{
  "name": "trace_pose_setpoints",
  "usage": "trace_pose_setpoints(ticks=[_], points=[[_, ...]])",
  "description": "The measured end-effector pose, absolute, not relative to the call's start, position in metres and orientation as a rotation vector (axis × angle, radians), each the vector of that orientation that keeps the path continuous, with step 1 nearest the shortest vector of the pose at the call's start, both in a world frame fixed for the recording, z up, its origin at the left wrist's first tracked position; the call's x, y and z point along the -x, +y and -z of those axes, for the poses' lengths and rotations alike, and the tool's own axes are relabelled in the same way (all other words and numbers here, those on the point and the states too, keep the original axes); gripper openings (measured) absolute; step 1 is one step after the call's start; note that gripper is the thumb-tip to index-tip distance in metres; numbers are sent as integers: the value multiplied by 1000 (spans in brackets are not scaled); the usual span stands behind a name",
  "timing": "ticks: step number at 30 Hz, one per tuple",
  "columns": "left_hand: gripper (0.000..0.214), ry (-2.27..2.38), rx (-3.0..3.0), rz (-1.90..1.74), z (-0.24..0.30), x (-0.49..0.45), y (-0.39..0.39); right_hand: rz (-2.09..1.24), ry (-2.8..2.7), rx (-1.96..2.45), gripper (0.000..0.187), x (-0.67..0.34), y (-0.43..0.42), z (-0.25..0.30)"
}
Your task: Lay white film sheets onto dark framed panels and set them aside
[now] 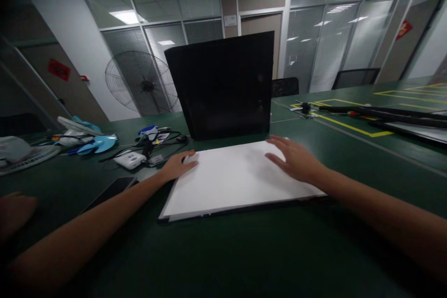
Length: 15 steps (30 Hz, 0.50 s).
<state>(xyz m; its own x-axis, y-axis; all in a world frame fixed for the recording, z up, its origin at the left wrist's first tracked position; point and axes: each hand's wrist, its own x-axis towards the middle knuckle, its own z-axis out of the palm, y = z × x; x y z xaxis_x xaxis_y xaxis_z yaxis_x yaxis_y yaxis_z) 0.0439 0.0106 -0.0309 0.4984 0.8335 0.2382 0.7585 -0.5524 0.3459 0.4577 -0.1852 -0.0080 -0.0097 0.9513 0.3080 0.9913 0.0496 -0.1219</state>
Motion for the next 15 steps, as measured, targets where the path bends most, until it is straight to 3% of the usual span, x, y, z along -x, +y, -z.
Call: trace_pose_setpoints(ticks=[3,7,15], points=[[57,1399,-2526,-578,31,-43,14,235,-1784,2235,75,-507,-173,11],[53,1391,-2527,-606,32,-41,18,194,-1649,2439,62,-538,-172,9],[58,1372,-2535,-575,33,-40,17,286,-1693,2445,72,-495,-183,5]])
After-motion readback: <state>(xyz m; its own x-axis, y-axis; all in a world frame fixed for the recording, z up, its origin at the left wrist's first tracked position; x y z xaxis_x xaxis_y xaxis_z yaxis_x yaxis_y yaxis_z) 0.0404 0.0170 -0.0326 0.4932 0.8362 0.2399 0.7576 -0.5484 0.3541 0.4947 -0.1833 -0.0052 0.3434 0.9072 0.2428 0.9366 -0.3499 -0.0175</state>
